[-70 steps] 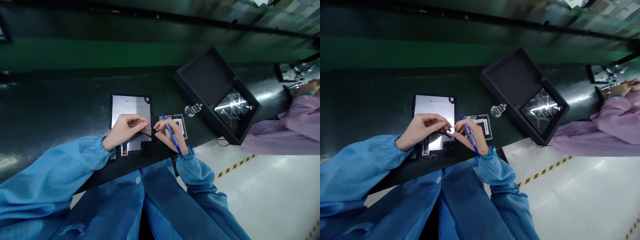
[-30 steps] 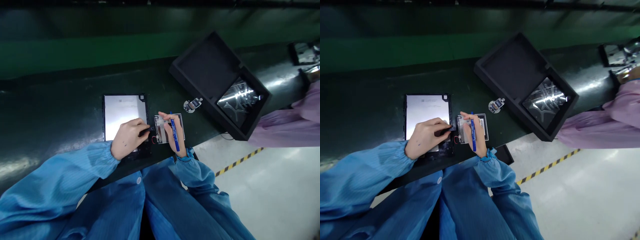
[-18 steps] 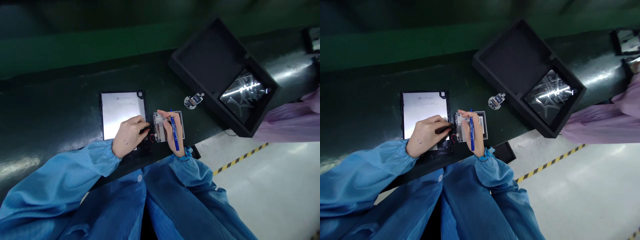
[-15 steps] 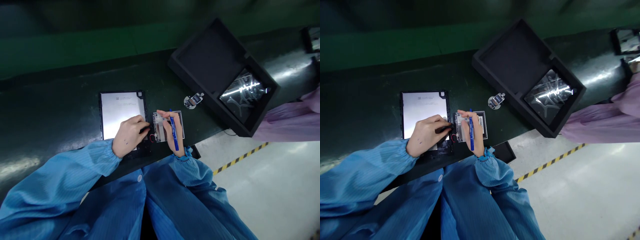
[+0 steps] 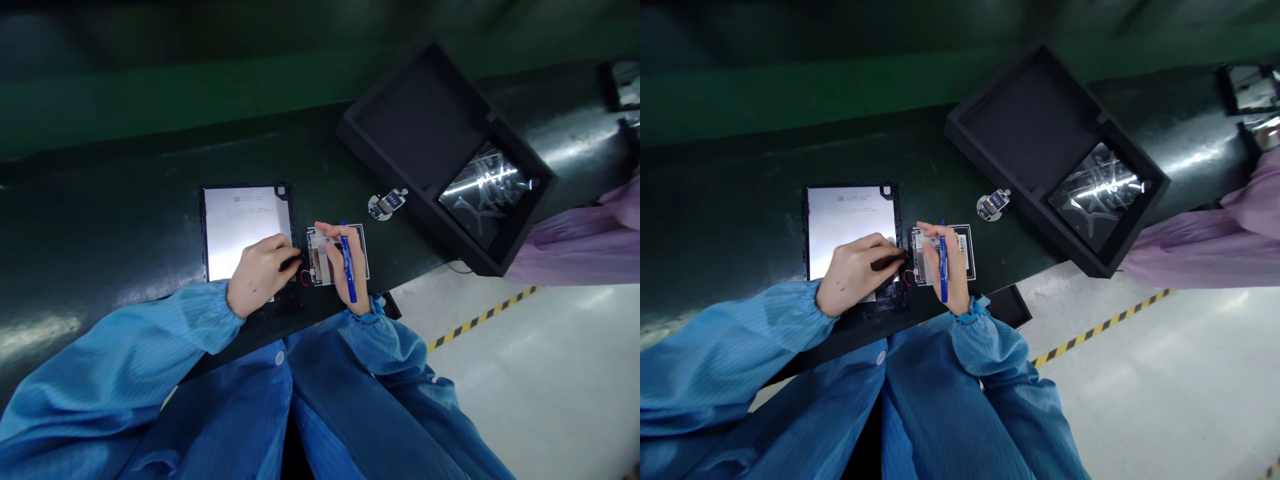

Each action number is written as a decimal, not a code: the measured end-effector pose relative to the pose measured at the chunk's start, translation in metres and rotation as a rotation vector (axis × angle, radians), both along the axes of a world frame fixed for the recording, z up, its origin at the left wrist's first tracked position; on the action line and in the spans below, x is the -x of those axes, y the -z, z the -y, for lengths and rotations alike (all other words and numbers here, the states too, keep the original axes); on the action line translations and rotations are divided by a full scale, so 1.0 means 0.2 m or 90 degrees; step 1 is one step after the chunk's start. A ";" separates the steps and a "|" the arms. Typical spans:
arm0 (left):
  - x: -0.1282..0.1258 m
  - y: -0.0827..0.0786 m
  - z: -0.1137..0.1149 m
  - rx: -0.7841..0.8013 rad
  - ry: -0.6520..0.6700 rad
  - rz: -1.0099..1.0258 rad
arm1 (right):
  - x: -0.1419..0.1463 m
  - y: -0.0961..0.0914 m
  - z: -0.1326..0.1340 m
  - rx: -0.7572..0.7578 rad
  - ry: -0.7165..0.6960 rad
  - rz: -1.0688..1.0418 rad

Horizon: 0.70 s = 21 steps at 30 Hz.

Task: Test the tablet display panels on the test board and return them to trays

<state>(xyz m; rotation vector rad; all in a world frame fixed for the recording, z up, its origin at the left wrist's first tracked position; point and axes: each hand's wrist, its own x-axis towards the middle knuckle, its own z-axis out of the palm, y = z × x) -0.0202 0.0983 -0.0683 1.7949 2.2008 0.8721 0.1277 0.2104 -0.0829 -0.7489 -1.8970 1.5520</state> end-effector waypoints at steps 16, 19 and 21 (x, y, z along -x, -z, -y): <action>0.01 0.00 -0.02 0.022 0.018 0.018 | 0.00 0.00 -0.01 0.007 -0.006 -0.001; 0.01 0.00 -0.02 0.030 0.024 0.017 | -0.01 0.01 -0.03 -0.026 -0.020 0.018; 0.02 -0.01 -0.03 0.036 0.030 0.009 | -0.01 0.01 -0.05 -0.078 -0.031 0.040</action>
